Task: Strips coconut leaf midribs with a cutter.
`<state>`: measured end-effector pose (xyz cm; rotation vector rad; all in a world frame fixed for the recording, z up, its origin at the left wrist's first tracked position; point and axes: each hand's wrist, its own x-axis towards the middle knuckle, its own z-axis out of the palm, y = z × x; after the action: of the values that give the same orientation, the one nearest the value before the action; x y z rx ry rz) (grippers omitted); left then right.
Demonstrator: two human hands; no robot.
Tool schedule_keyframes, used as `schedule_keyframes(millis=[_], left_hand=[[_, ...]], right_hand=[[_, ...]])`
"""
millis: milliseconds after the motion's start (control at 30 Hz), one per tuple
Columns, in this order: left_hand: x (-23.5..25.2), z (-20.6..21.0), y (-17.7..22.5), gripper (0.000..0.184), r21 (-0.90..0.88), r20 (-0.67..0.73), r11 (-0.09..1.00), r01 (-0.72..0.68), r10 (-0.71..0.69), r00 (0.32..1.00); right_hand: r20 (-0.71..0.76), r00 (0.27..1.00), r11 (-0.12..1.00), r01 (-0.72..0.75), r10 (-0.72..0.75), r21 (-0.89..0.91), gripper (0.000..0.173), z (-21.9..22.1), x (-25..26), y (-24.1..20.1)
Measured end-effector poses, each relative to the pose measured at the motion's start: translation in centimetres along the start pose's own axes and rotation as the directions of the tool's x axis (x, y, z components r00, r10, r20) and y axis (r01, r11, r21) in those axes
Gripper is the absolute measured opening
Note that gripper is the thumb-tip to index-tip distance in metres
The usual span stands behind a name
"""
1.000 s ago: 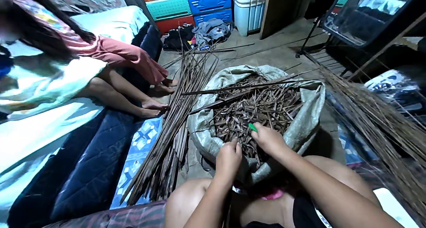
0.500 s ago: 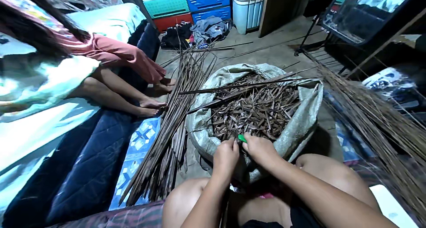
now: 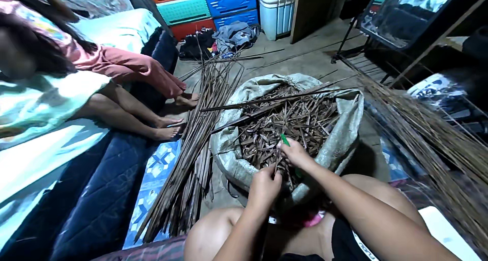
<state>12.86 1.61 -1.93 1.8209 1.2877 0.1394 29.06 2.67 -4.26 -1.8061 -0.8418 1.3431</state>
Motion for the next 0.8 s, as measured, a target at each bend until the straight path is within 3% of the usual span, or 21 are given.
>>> schedule_keyframes(millis=[67, 133, 267, 433, 700, 800], left_hand=[[0.0, -0.3, 0.0, 0.036, -0.013, 0.007, 1.0, 0.007, -0.007, 1.0], [0.3, -0.3, -0.2, 0.037, -0.013, -0.007, 1.0, 0.013, -0.013, 1.0], [1.1, -0.9, -1.0, 0.036, 0.004, -0.05, 0.998, 0.057, -0.056, 0.997], [1.1, -1.2, -1.2, 0.034, 0.038, -0.097, 0.995, 0.089, -0.085, 0.992], [0.9, -0.8, -0.9, 0.04, 0.048, -0.081, 0.997, 0.055, -0.051, 0.995], [0.9, -1.0, -1.0, 0.04, 0.047, -0.084, 0.997, 0.062, -0.058, 0.995]], right_hand=[[-0.052, 0.998, 0.995, 0.036, -0.041, -0.095, 0.031, -0.6, 0.4, 0.0], [0.007, 0.997, 0.948, 0.078, -0.079, -0.308, 0.035, -1.1, -0.4, -0.5], [0.213, 0.977, 0.717, 0.15, -0.002, -0.68, 0.037, 0.5, -4.6, -1.4], [0.175, 0.982, 0.517, 0.115, 0.068, -0.848, 0.037, 2.1, -6.6, -2.0], [-0.113, 0.993, 0.568, -0.108, 0.027, -0.816, 0.039, -0.2, -2.2, -2.3], [-0.041, 0.999, 0.629, -0.04, 0.012, -0.776, 0.038, -0.6, -3.1, -2.9]])
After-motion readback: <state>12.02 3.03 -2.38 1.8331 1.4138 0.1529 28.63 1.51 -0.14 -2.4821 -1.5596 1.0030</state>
